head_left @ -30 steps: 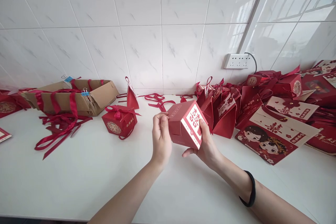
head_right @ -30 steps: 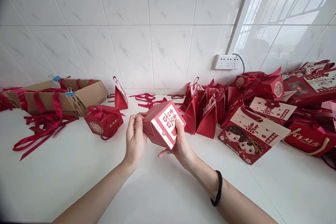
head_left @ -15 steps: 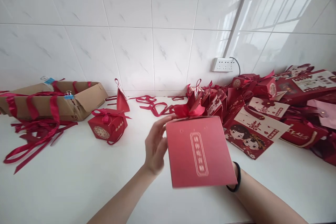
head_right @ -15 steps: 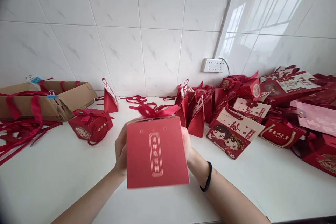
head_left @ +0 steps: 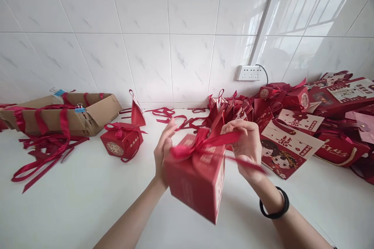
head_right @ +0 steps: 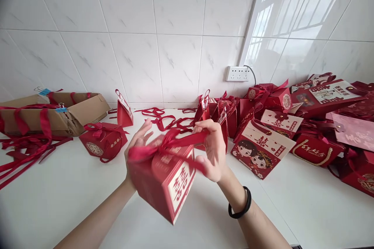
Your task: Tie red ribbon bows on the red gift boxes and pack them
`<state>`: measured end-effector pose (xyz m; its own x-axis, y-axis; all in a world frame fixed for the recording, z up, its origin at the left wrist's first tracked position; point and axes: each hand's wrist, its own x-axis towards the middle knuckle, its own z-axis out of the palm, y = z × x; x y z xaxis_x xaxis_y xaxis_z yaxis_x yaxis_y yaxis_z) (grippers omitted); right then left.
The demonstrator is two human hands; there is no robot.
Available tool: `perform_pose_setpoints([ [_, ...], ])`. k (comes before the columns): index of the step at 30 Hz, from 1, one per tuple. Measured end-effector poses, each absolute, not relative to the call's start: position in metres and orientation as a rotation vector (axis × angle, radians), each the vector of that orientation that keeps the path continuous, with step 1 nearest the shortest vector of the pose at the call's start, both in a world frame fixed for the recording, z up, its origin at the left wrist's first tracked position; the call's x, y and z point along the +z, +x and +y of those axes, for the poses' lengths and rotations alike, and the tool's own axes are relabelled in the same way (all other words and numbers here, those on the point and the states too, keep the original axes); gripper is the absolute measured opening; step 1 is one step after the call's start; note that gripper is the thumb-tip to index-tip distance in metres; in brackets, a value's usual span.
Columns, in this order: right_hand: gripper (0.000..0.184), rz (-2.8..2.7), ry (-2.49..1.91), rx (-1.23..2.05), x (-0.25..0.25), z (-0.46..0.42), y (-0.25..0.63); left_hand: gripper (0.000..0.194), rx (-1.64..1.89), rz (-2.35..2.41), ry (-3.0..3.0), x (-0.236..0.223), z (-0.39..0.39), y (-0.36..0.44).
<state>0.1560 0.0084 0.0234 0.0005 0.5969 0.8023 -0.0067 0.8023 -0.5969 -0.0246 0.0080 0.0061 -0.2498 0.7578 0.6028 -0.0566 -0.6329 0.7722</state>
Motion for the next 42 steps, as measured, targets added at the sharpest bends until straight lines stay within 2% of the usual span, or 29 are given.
perform_pose_setpoints([
  [2, 0.06, -1.661, -0.422, 0.451, 0.018, 0.011, 0.149, 0.043, 1.746, 0.788, 1.609, 0.002, 0.006, -0.024],
  [6, 0.079, -1.721, -0.586, 0.731, 0.009, 0.02, 0.139, 0.04, 1.497, 0.744, 1.616, -0.009, 0.009, -0.017],
  [9, 0.057, -1.696, -0.685, 0.895, 0.016, 0.028, 0.154, 0.037, 1.452, 0.788, 1.519, -0.01, 0.019, -0.02],
  [12, 0.036, -1.775, -0.594, 1.269, 0.028, 0.039, 0.18, 0.05, 1.162, 0.674, 1.493, -0.001, 0.03, -0.036],
  [13, 0.038, -1.825, -0.526, 1.413, 0.031, 0.043, 0.189, 0.059, 1.01, 0.608, 1.486, 0.004, 0.032, -0.043],
  [16, 0.065, -1.978, -0.366, 1.746, 0.03, 0.052, 0.205, 0.093, 0.566, 0.52, 1.537, 0.019, 0.034, -0.062],
  [18, 0.078, -2.072, -0.37, 1.86, 0.025, 0.055, 0.206, 0.096, 0.362, 0.559, 1.592, 0.026, 0.033, -0.068],
  [20, 0.088, -2.205, -0.386, 1.887, 0.021, 0.056, 0.2, 0.086, 0.322, 0.654, 1.609, 0.029, 0.032, -0.067],
  [25, 0.1, -2.397, -0.37, 1.687, 0.016, 0.053, 0.181, 0.059, 0.677, 1.065, 1.553, 0.021, 0.032, -0.059],
  [31, 0.118, -2.291, -0.571, 1.352, 0.01, 0.043, 0.164, 0.056, 0.939, 1.147, 1.325, 0.018, 0.038, -0.055],
  [34, 0.118, -2.236, -0.687, 0.849, 0.008, 0.036, 0.155, 0.053, 1.256, 1.055, 1.13, 0.016, 0.046, -0.06],
  [37, 0.113, -2.182, -0.685, 0.428, 0.005, 0.036, 0.152, 0.045, 1.595, 1.159, 1.13, 0.008, 0.054, -0.066],
  [39, 0.11, -2.144, -0.623, 0.31, 0.004, 0.037, 0.153, 0.04, 1.697, 1.31, 1.225, 0.001, 0.057, -0.069],
  [42, 0.109, -2.022, -0.54, 0.272, 0.004, 0.036, 0.154, 0.031, 1.661, 1.428, 1.361, -0.011, 0.058, -0.068],
])
